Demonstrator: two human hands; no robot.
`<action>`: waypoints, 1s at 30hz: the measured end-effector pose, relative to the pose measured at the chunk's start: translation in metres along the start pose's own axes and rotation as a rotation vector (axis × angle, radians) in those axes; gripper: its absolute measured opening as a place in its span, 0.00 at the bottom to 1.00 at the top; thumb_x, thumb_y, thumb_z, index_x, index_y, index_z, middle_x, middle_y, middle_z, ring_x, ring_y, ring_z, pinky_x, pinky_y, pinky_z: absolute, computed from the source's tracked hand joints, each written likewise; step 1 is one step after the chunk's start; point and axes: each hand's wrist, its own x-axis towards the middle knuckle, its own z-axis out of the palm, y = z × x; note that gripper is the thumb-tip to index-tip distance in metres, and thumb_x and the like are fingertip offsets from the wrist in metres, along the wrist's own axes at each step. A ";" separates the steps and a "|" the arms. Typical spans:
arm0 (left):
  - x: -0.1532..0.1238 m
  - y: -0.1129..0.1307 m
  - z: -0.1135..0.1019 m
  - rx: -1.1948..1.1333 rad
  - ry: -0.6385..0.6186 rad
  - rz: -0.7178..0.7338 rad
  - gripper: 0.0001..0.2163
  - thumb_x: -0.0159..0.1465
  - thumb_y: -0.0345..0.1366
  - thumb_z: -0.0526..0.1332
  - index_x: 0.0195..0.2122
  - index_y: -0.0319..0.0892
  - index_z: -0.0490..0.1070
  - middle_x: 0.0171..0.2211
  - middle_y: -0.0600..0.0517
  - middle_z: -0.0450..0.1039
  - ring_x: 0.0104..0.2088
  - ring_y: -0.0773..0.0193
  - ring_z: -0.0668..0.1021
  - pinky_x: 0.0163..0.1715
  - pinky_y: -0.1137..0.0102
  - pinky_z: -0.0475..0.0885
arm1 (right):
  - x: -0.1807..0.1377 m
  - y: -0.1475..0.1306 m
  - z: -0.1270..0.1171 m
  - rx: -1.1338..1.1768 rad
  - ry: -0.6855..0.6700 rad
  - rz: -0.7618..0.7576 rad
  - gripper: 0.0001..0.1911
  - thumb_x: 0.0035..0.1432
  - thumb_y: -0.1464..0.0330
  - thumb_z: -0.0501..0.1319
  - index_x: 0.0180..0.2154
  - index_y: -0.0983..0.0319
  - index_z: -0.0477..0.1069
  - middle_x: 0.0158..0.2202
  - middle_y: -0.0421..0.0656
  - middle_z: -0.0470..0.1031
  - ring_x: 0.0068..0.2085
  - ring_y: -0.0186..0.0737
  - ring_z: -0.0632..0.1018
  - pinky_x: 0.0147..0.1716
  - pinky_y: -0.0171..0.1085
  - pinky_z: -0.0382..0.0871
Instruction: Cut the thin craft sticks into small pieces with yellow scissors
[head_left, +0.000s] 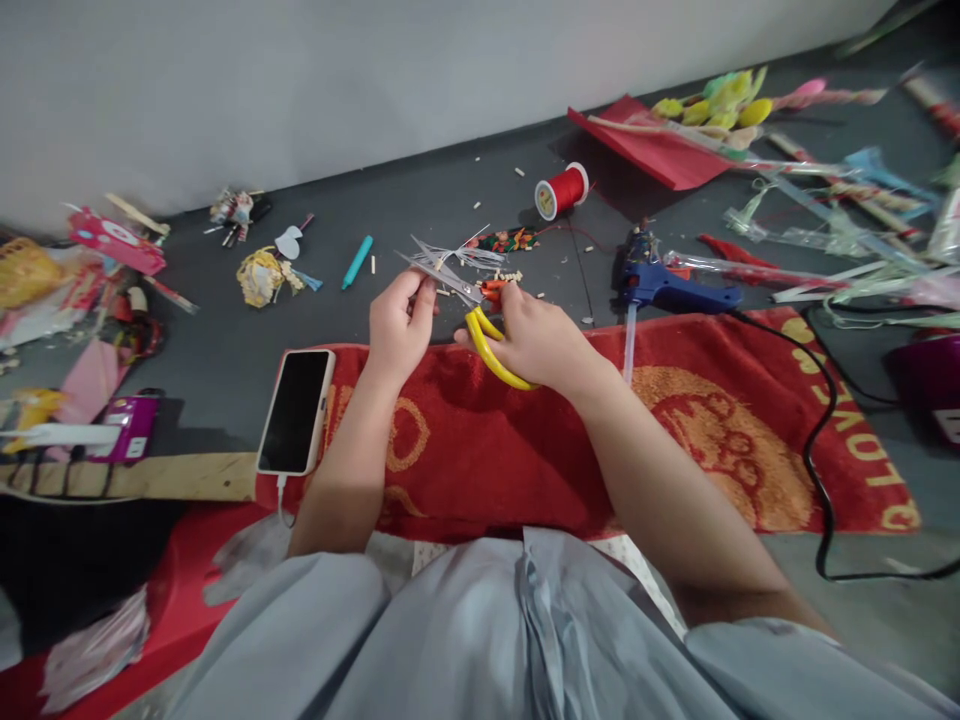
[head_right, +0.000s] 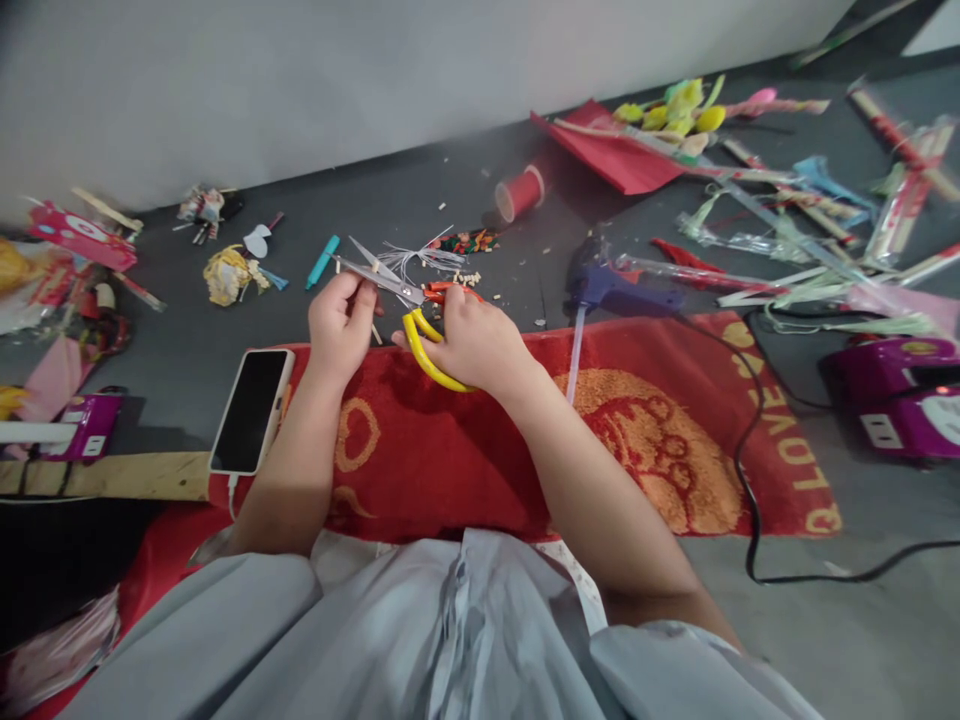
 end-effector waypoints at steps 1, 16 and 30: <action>0.000 0.000 -0.001 0.006 -0.002 0.013 0.24 0.68 0.55 0.45 0.38 0.42 0.72 0.25 0.53 0.70 0.25 0.70 0.74 0.28 0.73 0.69 | 0.000 0.000 0.000 0.000 -0.006 0.001 0.38 0.56 0.37 0.46 0.44 0.67 0.64 0.40 0.58 0.76 0.40 0.56 0.79 0.37 0.43 0.67; -0.002 0.007 -0.005 0.112 -0.024 0.053 0.17 0.70 0.44 0.47 0.34 0.42 0.71 0.25 0.53 0.71 0.27 0.68 0.74 0.31 0.72 0.67 | 0.001 -0.001 0.004 0.056 -0.020 -0.026 0.37 0.57 0.39 0.47 0.44 0.67 0.62 0.40 0.58 0.76 0.41 0.54 0.78 0.37 0.41 0.65; -0.003 0.005 -0.003 0.158 -0.011 0.093 0.14 0.69 0.39 0.49 0.31 0.42 0.70 0.23 0.53 0.70 0.25 0.69 0.71 0.28 0.73 0.63 | 0.004 -0.008 0.005 -0.033 0.018 0.066 0.31 0.61 0.46 0.49 0.43 0.68 0.69 0.39 0.54 0.78 0.38 0.51 0.79 0.35 0.41 0.65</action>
